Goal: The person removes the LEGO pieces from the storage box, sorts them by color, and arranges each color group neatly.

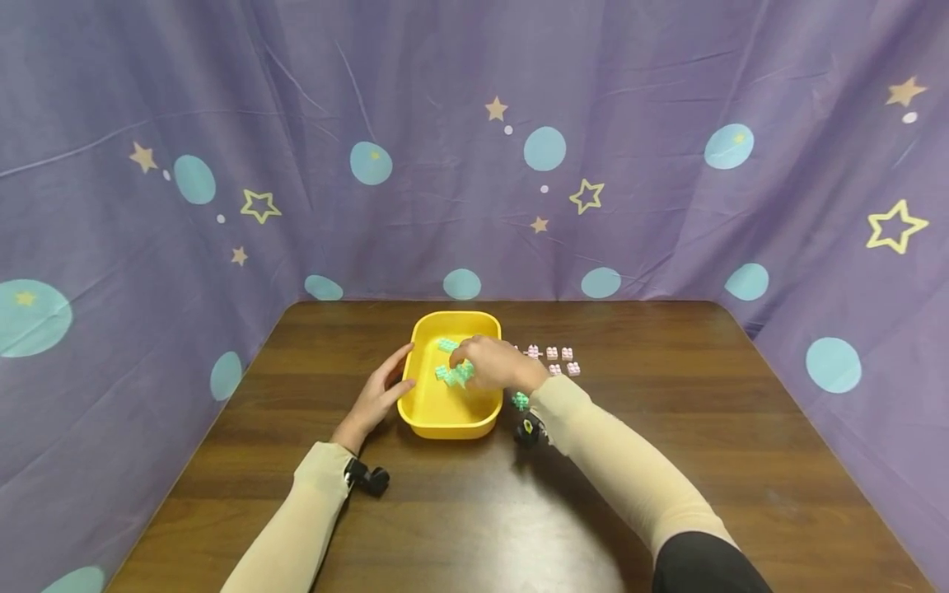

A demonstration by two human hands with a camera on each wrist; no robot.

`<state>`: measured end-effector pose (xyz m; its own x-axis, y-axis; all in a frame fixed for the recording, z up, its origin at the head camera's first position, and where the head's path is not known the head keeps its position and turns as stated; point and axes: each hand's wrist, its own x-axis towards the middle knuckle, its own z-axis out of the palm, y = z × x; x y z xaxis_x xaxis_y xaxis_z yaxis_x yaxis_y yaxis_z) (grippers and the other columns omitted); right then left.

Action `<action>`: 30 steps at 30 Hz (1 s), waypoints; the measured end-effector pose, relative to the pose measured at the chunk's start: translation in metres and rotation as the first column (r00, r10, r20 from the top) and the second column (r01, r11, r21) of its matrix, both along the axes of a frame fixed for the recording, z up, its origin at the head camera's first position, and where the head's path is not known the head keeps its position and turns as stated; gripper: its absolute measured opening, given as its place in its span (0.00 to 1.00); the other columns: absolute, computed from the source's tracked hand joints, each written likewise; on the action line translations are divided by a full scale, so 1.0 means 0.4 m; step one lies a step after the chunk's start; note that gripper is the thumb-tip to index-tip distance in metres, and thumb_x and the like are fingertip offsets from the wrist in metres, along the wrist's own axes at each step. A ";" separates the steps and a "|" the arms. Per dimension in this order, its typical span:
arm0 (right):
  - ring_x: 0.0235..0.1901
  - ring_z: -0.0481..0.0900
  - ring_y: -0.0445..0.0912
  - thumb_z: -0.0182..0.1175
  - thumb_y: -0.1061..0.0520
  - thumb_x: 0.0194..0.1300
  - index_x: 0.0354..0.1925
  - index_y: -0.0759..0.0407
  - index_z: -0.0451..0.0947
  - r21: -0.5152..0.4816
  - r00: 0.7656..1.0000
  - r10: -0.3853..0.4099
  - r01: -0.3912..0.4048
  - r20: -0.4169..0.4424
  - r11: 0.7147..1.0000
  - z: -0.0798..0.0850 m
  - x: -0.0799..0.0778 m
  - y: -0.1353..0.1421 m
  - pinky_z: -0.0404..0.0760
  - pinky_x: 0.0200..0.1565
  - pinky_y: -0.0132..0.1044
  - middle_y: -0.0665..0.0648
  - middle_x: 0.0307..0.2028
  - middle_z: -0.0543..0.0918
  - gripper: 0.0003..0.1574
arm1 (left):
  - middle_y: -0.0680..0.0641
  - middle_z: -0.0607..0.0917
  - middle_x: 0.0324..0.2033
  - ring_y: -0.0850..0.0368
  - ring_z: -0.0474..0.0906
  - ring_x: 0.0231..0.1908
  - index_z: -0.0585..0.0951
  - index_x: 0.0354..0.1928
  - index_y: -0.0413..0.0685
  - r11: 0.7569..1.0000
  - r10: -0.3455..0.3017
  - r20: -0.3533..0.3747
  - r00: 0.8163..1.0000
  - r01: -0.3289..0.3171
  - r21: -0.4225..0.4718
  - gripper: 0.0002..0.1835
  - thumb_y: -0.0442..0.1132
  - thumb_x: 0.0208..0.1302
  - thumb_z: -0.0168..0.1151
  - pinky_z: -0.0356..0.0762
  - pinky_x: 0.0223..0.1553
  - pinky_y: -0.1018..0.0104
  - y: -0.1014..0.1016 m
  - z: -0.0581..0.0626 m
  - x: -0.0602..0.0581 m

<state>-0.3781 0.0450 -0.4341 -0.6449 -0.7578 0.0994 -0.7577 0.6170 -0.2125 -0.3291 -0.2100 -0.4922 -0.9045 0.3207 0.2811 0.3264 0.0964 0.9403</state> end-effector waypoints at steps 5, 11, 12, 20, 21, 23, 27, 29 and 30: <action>0.53 0.79 0.51 0.71 0.55 0.53 0.52 0.52 0.82 -0.035 1.000 0.015 -0.015 -0.002 0.999 0.020 -0.003 0.010 0.78 0.54 0.45 0.52 0.53 0.82 0.26 | 0.22 0.65 0.64 0.25 0.63 0.63 0.55 0.74 0.34 1.000 -0.005 -0.014 1.000 0.005 0.003 0.36 0.29 0.66 0.57 0.77 0.49 0.73 0.001 -0.003 -0.002; 0.47 0.82 0.52 0.71 0.55 0.55 0.52 0.54 0.82 -0.098 1.000 0.017 -0.017 0.000 0.995 0.036 -0.009 0.036 0.81 0.48 0.42 0.53 0.52 0.82 0.24 | 0.22 0.64 0.65 0.25 0.63 0.64 0.55 0.74 0.33 1.000 -0.015 -0.028 1.000 0.015 -0.003 0.36 0.28 0.67 0.56 0.75 0.49 0.75 0.002 -0.003 -0.001; 0.46 0.82 0.52 0.71 0.55 0.55 0.52 0.55 0.82 -0.107 1.000 0.015 -0.015 -0.003 0.994 0.039 -0.009 0.041 0.81 0.48 0.41 0.53 0.52 0.83 0.24 | 0.23 0.63 0.66 0.25 0.62 0.64 0.55 0.74 0.34 1.000 -0.012 -0.026 1.000 0.012 -0.005 0.35 0.29 0.67 0.56 0.75 0.49 0.76 0.002 -0.003 0.000; 0.41 0.82 0.51 0.71 0.55 0.55 0.52 0.55 0.82 -0.140 1.000 -0.018 0.016 -0.017 0.990 0.063 -0.010 0.089 0.79 0.45 0.40 0.52 0.52 0.82 0.24 | 0.22 0.64 0.65 0.25 0.64 0.63 0.54 0.74 0.34 1.000 -0.008 -0.037 0.999 0.008 -0.011 0.35 0.29 0.68 0.55 0.77 0.47 0.74 -0.001 -0.006 -0.003; 0.40 0.81 0.50 0.71 0.55 0.55 0.52 0.55 0.82 -0.144 0.999 -0.029 0.026 -0.019 0.989 0.064 -0.011 0.098 0.79 0.45 0.40 0.52 0.51 0.82 0.24 | 0.22 0.64 0.65 0.25 0.64 0.63 0.54 0.74 0.34 1.000 -0.009 -0.039 0.999 0.009 -0.013 0.35 0.29 0.68 0.55 0.77 0.47 0.74 -0.001 -0.006 -0.003; 0.40 0.81 0.50 0.71 0.55 0.54 0.51 0.54 0.82 -0.152 0.999 -0.045 0.040 -0.028 0.988 0.064 -0.014 0.115 0.78 0.45 0.40 0.51 0.49 0.82 0.23 | 0.23 0.64 0.65 0.25 0.64 0.63 0.54 0.74 0.34 1.000 -0.010 -0.039 0.999 0.010 -0.015 0.35 0.29 0.68 0.55 0.77 0.47 0.74 0.000 -0.006 -0.003; 0.43 0.80 0.50 0.71 0.55 0.53 0.50 0.55 0.83 -0.173 0.997 -0.069 0.062 -0.038 0.983 0.059 -0.017 0.151 0.78 0.47 0.41 0.52 0.47 0.83 0.24 | 0.23 0.63 0.66 0.25 0.63 0.63 0.55 0.74 0.34 1.000 -0.012 -0.031 0.999 0.012 -0.002 0.36 0.29 0.67 0.56 0.77 0.47 0.75 0.002 -0.005 -0.002; 0.43 0.80 0.51 0.71 0.55 0.52 0.50 0.55 0.83 -0.189 0.996 -0.081 0.074 -0.032 0.979 0.058 -0.013 0.169 0.78 0.46 0.41 0.52 0.47 0.83 0.24 | 0.23 0.63 0.66 0.24 0.63 0.63 0.55 0.74 0.34 1.000 -0.010 -0.031 0.999 0.010 0.001 0.36 0.29 0.67 0.56 0.77 0.47 0.75 0.002 -0.006 -0.002; 0.42 0.80 0.51 0.72 0.54 0.52 0.50 0.56 0.83 -0.197 0.996 -0.087 0.080 -0.027 0.977 0.057 -0.011 0.178 0.79 0.46 0.42 0.53 0.47 0.83 0.24 | 0.23 0.63 0.66 0.24 0.63 0.63 0.55 0.74 0.34 1.000 -0.009 -0.034 0.999 0.009 0.001 0.35 0.29 0.67 0.56 0.77 0.47 0.75 0.002 -0.007 -0.001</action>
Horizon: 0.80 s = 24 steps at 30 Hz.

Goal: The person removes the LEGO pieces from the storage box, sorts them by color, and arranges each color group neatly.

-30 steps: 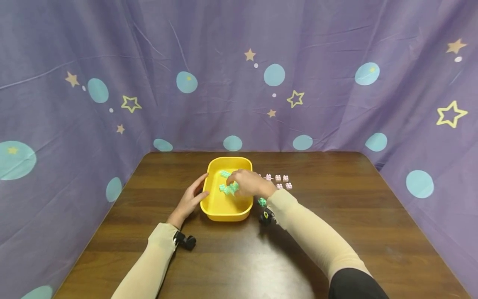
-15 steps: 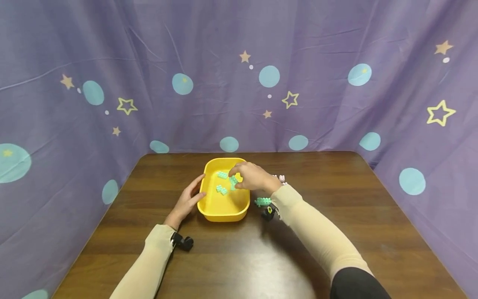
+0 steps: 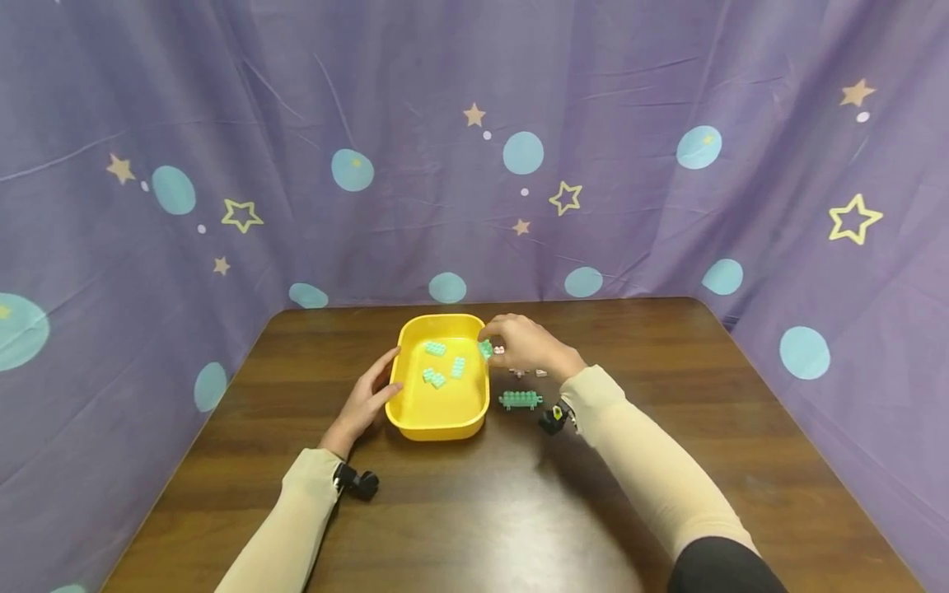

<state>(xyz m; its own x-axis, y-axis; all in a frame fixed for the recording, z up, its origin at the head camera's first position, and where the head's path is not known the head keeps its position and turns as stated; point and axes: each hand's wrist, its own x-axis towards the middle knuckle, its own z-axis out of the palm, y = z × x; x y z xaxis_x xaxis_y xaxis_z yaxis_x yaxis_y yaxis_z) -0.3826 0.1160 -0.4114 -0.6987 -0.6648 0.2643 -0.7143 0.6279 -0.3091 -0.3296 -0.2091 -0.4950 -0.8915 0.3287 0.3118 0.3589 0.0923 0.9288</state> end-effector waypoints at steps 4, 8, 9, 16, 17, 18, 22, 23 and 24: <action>0.42 0.80 0.49 0.72 0.53 0.53 0.49 0.55 0.83 -0.014 1.000 -0.028 0.028 -0.012 1.000 -0.009 0.012 0.038 0.79 0.47 0.43 0.52 0.46 0.84 0.23 | 0.22 0.63 0.66 0.23 0.63 0.63 0.55 0.73 0.33 1.000 0.000 -0.013 1.000 0.000 -0.007 0.35 0.29 0.67 0.56 0.77 0.47 0.75 0.003 -0.002 0.000; 0.44 0.81 0.49 0.72 0.56 0.51 0.47 0.56 0.84 -0.038 0.999 -0.045 0.044 -0.030 0.998 -0.022 0.024 0.075 0.79 0.47 0.44 0.52 0.44 0.84 0.22 | 0.22 0.63 0.65 0.23 0.63 0.63 0.55 0.73 0.31 1.000 0.001 -0.035 0.999 -0.002 -0.015 0.35 0.28 0.66 0.56 0.76 0.48 0.76 0.003 -0.001 -0.001; 0.43 0.81 0.49 0.73 0.57 0.50 0.46 0.56 0.84 -0.048 0.998 -0.050 0.049 -0.029 0.998 -0.025 0.027 0.084 0.79 0.46 0.44 0.52 0.43 0.84 0.22 | 0.22 0.63 0.65 0.23 0.63 0.63 0.56 0.73 0.31 1.000 0.004 -0.041 0.999 -0.004 -0.020 0.35 0.28 0.66 0.56 0.76 0.48 0.76 0.003 -0.001 -0.001; 0.46 0.81 0.50 0.73 0.58 0.49 0.47 0.57 0.84 -0.063 0.996 -0.093 0.092 -0.011 0.994 -0.047 0.046 0.134 0.79 0.48 0.45 0.53 0.45 0.84 0.23 | 0.23 0.61 0.67 0.24 0.63 0.63 0.55 0.73 0.31 1.000 0.003 -0.044 0.999 -0.004 -0.028 0.35 0.28 0.67 0.56 0.76 0.47 0.77 0.000 0.000 0.000; 0.45 0.81 0.51 0.73 0.57 0.49 0.47 0.57 0.84 -0.066 0.995 -0.096 0.095 -0.003 0.993 -0.049 0.049 0.141 0.79 0.47 0.44 0.53 0.45 0.84 0.24 | 0.23 0.61 0.67 0.23 0.63 0.63 0.55 0.73 0.31 1.000 0.000 -0.039 0.999 -0.001 -0.024 0.35 0.28 0.67 0.56 0.76 0.47 0.77 0.001 -0.001 0.001; 0.43 0.82 0.51 0.73 0.57 0.50 0.48 0.58 0.84 -0.070 0.995 -0.098 0.097 0.001 0.993 -0.052 0.053 0.147 0.79 0.45 0.43 0.54 0.45 0.84 0.24 | 0.23 0.60 0.67 0.23 0.63 0.63 0.55 0.73 0.30 1.000 -0.002 -0.035 0.999 0.002 -0.019 0.35 0.27 0.67 0.56 0.76 0.47 0.77 0.002 -0.002 0.002; 0.40 0.82 0.53 0.73 0.57 0.51 0.48 0.59 0.83 -0.076 0.994 -0.112 0.113 0.010 0.991 -0.066 0.063 0.175 0.79 0.43 0.42 0.55 0.44 0.85 0.24 | 0.22 0.61 0.67 0.23 0.62 0.63 0.55 0.73 0.30 1.000 -0.004 -0.037 0.999 0.004 -0.010 0.35 0.27 0.67 0.56 0.76 0.47 0.77 0.004 -0.005 0.002; 0.40 0.82 0.53 0.73 0.56 0.51 0.48 0.59 0.84 -0.079 0.993 -0.116 0.116 0.010 0.990 -0.069 0.065 0.182 0.79 0.42 0.43 0.55 0.44 0.85 0.24 | 0.22 0.61 0.67 0.23 0.62 0.63 0.55 0.73 0.30 1.000 -0.006 -0.039 0.999 0.005 -0.011 0.35 0.27 0.67 0.56 0.76 0.47 0.77 0.005 -0.005 0.001; 0.41 0.82 0.53 0.73 0.56 0.51 0.48 0.58 0.84 -0.076 0.993 -0.122 0.122 0.004 0.990 -0.073 0.068 0.189 0.79 0.43 0.44 0.55 0.44 0.85 0.24 | 0.22 0.61 0.67 0.23 0.63 0.63 0.55 0.73 0.30 1.000 -0.006 -0.040 0.999 0.005 -0.009 0.35 0.27 0.67 0.56 0.76 0.48 0.77 0.005 -0.004 -0.001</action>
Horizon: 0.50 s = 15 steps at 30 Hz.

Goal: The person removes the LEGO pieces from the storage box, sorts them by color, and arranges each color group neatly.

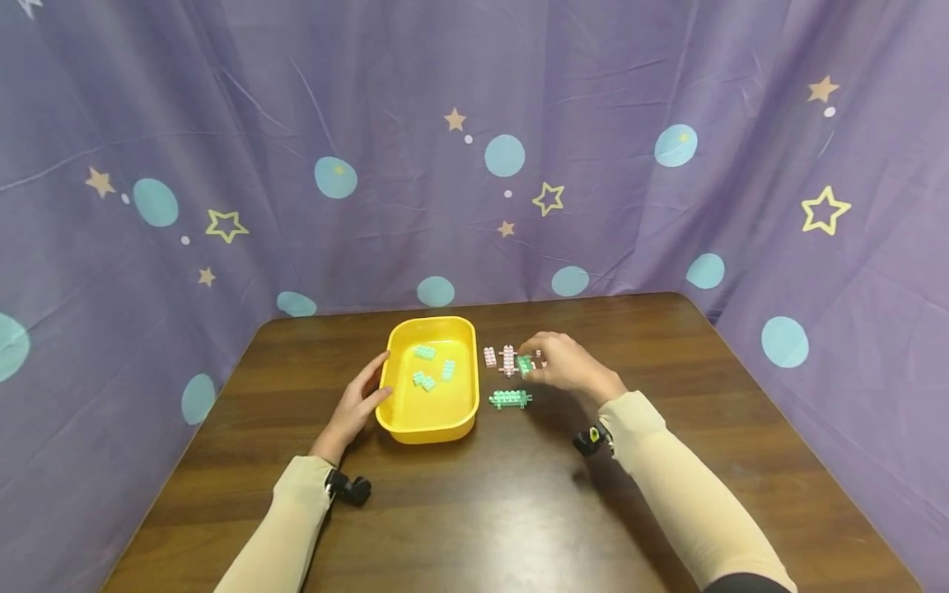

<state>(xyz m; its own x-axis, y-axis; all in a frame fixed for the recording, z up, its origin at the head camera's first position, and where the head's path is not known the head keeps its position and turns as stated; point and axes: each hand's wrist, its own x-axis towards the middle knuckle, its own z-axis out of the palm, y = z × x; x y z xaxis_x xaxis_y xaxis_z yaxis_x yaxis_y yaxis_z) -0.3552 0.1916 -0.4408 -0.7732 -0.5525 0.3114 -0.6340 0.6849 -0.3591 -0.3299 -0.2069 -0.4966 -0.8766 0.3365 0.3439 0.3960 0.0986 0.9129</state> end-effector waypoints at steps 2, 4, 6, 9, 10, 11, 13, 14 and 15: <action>0.44 0.82 0.54 0.73 0.55 0.51 0.49 0.56 0.84 -0.003 1.000 -0.011 0.011 0.003 1.000 -0.010 0.005 0.011 0.79 0.45 0.45 0.55 0.45 0.85 0.24 | 0.22 0.62 0.66 0.23 0.63 0.62 0.55 0.73 0.31 1.000 0.000 0.001 1.000 0.000 0.003 0.35 0.27 0.66 0.56 0.76 0.48 0.77 0.000 0.000 -0.001; 0.45 0.83 0.54 0.73 0.56 0.51 0.49 0.55 0.84 -0.012 1.000 -0.021 0.021 0.013 1.000 -0.019 0.010 0.020 0.80 0.46 0.45 0.55 0.45 0.85 0.24 | 0.22 0.63 0.66 0.23 0.63 0.62 0.55 0.73 0.31 1.000 0.002 0.005 1.000 -0.002 0.005 0.35 0.27 0.66 0.56 0.76 0.47 0.76 -0.002 0.000 -0.001; 0.44 0.83 0.53 0.73 0.55 0.51 0.49 0.56 0.84 -0.013 0.999 -0.033 0.033 0.023 0.999 -0.029 0.015 0.028 0.81 0.46 0.45 0.55 0.44 0.85 0.24 | 0.21 0.63 0.65 0.23 0.63 0.62 0.55 0.73 0.31 1.000 0.005 0.011 1.000 -0.005 0.007 0.35 0.27 0.66 0.56 0.76 0.47 0.76 -0.002 0.001 -0.002; 0.40 0.84 0.52 0.74 0.56 0.51 0.48 0.59 0.83 -0.021 0.997 -0.050 0.051 0.052 0.998 -0.045 0.021 0.038 0.82 0.45 0.44 0.55 0.44 0.85 0.24 | 0.22 0.63 0.65 0.23 0.63 0.63 0.55 0.73 0.32 1.000 0.008 0.013 1.000 -0.008 0.000 0.35 0.27 0.67 0.56 0.76 0.47 0.77 -0.002 0.001 -0.002; 0.39 0.85 0.51 0.74 0.55 0.51 0.48 0.59 0.83 -0.018 0.997 -0.054 0.055 0.057 0.998 -0.050 0.024 0.041 0.82 0.44 0.44 0.55 0.44 0.85 0.24 | 0.22 0.63 0.66 0.23 0.63 0.63 0.54 0.73 0.32 1.000 0.007 0.014 1.000 -0.007 -0.001 0.35 0.28 0.67 0.56 0.76 0.47 0.77 -0.002 0.002 -0.002; 0.39 0.85 0.51 0.74 0.55 0.50 0.48 0.59 0.83 -0.014 0.997 -0.060 0.061 0.058 0.998 -0.055 0.026 0.044 0.82 0.44 0.44 0.54 0.44 0.85 0.25 | 0.22 0.63 0.65 0.23 0.63 0.63 0.54 0.73 0.32 1.000 0.006 0.015 1.000 -0.006 -0.002 0.35 0.28 0.67 0.55 0.76 0.47 0.77 -0.002 0.002 -0.002; 0.37 0.84 0.50 0.74 0.55 0.50 0.47 0.60 0.83 -0.021 0.996 -0.064 0.066 0.064 0.998 -0.066 0.032 0.051 0.82 0.43 0.43 0.55 0.44 0.85 0.24 | 0.22 0.62 0.66 0.23 0.63 0.63 0.55 0.73 0.32 1.000 0.006 0.014 1.000 -0.005 -0.003 0.35 0.27 0.67 0.55 0.76 0.47 0.77 0.000 0.003 -0.001; 0.36 0.83 0.49 0.75 0.56 0.50 0.47 0.60 0.83 -0.020 0.996 -0.066 0.068 0.059 0.998 -0.071 0.035 0.054 0.81 0.42 0.43 0.54 0.43 0.86 0.24 | 0.22 0.62 0.66 0.23 0.63 0.63 0.54 0.73 0.32 1.000 0.004 0.013 1.000 -0.004 -0.003 0.35 0.27 0.67 0.55 0.76 0.47 0.77 0.001 0.004 -0.001; 0.35 0.83 0.48 0.75 0.56 0.50 0.47 0.60 0.84 -0.023 0.996 -0.068 0.070 0.056 0.997 -0.076 0.037 0.058 0.81 0.41 0.42 0.54 0.42 0.86 0.24 | 0.22 0.62 0.66 0.23 0.63 0.63 0.55 0.73 0.32 1.000 0.002 0.014 1.000 -0.002 -0.001 0.35 0.27 0.67 0.55 0.76 0.47 0.77 0.002 0.005 0.000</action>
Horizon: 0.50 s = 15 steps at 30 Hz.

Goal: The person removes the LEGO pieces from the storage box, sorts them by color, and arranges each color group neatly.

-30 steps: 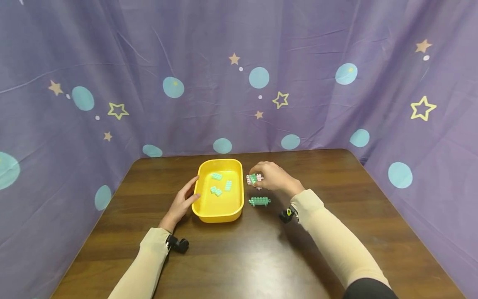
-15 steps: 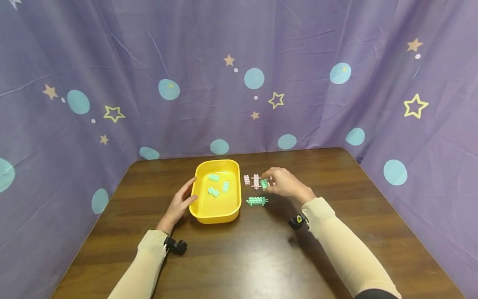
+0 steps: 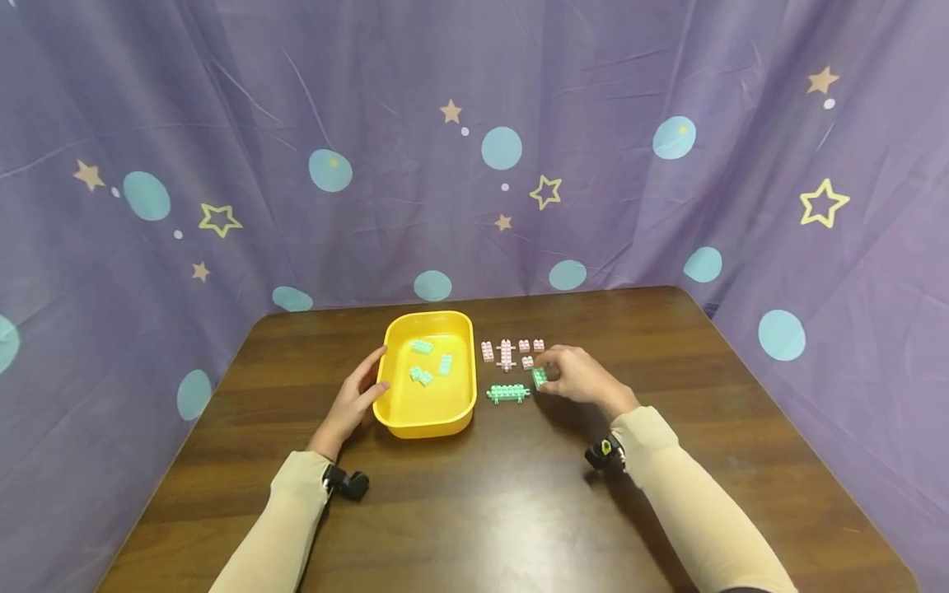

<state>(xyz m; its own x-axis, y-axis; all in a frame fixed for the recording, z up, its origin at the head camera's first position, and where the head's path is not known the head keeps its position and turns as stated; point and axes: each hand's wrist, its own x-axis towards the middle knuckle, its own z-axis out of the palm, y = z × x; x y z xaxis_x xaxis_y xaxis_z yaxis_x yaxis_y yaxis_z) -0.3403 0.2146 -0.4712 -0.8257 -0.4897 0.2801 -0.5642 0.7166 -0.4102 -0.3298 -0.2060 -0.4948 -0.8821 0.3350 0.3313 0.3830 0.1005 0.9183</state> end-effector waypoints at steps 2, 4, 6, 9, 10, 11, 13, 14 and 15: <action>0.33 0.81 0.46 0.75 0.56 0.49 0.46 0.59 0.84 0.001 1.000 -0.006 0.006 -0.013 1.000 -0.008 0.003 0.005 0.80 0.39 0.40 0.54 0.41 0.86 0.23 | 0.22 0.61 0.67 0.24 0.62 0.63 0.55 0.73 0.31 1.000 0.002 -0.005 1.000 -0.002 -0.005 0.35 0.27 0.67 0.55 0.76 0.47 0.77 0.001 0.003 0.000; 0.31 0.79 0.44 0.75 0.56 0.49 0.45 0.58 0.84 0.000 1.000 -0.009 0.009 -0.017 1.000 -0.016 0.006 0.008 0.78 0.38 0.38 0.53 0.39 0.85 0.23 | 0.23 0.61 0.67 0.24 0.62 0.63 0.55 0.73 0.31 1.000 0.004 -0.009 1.000 -0.004 -0.008 0.35 0.27 0.67 0.56 0.75 0.48 0.77 0.002 0.004 0.001; 0.31 0.77 0.43 0.75 0.55 0.49 0.45 0.58 0.84 -0.004 1.000 -0.006 0.006 -0.008 1.000 -0.023 0.008 0.010 0.77 0.37 0.36 0.52 0.38 0.85 0.23 | 0.24 0.60 0.68 0.24 0.62 0.64 0.55 0.73 0.31 1.000 0.010 -0.012 1.000 -0.010 -0.012 0.35 0.27 0.67 0.56 0.75 0.48 0.77 0.002 0.005 0.001; 0.31 0.76 0.42 0.75 0.55 0.49 0.46 0.58 0.84 -0.004 1.000 0.001 -0.001 0.013 1.000 -0.032 0.012 0.012 0.75 0.36 0.35 0.51 0.37 0.83 0.23 | 0.25 0.60 0.69 0.25 0.62 0.64 0.55 0.73 0.31 1.000 0.015 -0.010 1.000 -0.015 -0.014 0.35 0.27 0.67 0.56 0.75 0.49 0.77 0.002 0.005 0.001; 0.31 0.75 0.42 0.75 0.56 0.50 0.46 0.58 0.84 -0.002 1.000 0.001 -0.001 0.019 1.000 -0.035 0.014 0.012 0.75 0.36 0.35 0.51 0.37 0.83 0.23 | 0.25 0.60 0.69 0.25 0.62 0.64 0.55 0.73 0.31 1.000 0.014 -0.009 1.000 -0.015 -0.014 0.35 0.27 0.67 0.56 0.74 0.49 0.78 0.002 0.005 0.001; 0.31 0.75 0.42 0.75 0.56 0.50 0.46 0.58 0.84 0.000 1.000 0.002 -0.002 0.025 1.000 -0.038 0.016 0.013 0.75 0.36 0.35 0.51 0.37 0.83 0.23 | 0.25 0.59 0.69 0.25 0.62 0.64 0.55 0.73 0.31 1.000 0.014 -0.008 1.000 -0.014 -0.013 0.35 0.27 0.67 0.56 0.74 0.49 0.78 0.002 0.004 0.001; 0.31 0.75 0.42 0.75 0.56 0.50 0.46 0.57 0.84 0.005 0.999 -0.001 0.001 0.033 1.000 -0.043 0.019 0.015 0.75 0.36 0.34 0.50 0.38 0.83 0.22 | 0.25 0.59 0.69 0.25 0.62 0.64 0.55 0.73 0.31 1.000 0.012 -0.006 1.000 -0.012 -0.015 0.35 0.28 0.67 0.56 0.75 0.49 0.78 0.002 0.003 0.000; 0.31 0.75 0.42 0.75 0.56 0.50 0.45 0.57 0.84 0.007 0.999 -0.002 0.002 0.036 1.000 -0.045 0.020 0.016 0.75 0.36 0.34 0.50 0.38 0.84 0.22 | 0.25 0.59 0.69 0.25 0.62 0.64 0.55 0.73 0.32 1.000 0.011 -0.006 1.000 -0.011 -0.015 0.35 0.28 0.67 0.56 0.75 0.49 0.77 0.002 0.002 0.000; 0.31 0.76 0.42 0.75 0.56 0.50 0.45 0.57 0.84 0.006 0.999 -0.001 0.001 0.039 1.000 -0.047 0.021 0.017 0.75 0.36 0.34 0.50 0.39 0.84 0.22 | 0.24 0.60 0.68 0.25 0.62 0.64 0.55 0.73 0.32 1.000 0.010 -0.004 1.000 -0.010 -0.015 0.35 0.28 0.67 0.56 0.75 0.48 0.77 0.002 0.002 -0.001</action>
<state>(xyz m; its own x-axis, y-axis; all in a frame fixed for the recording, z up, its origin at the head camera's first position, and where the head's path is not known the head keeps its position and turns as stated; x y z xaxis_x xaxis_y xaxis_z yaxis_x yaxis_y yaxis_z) -0.3319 0.2215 -0.4901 -0.8364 -0.4904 0.2448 -0.5471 0.7200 -0.4270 -0.3301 -0.2054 -0.4940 -0.8840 0.3314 0.3296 0.3856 0.1185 0.9150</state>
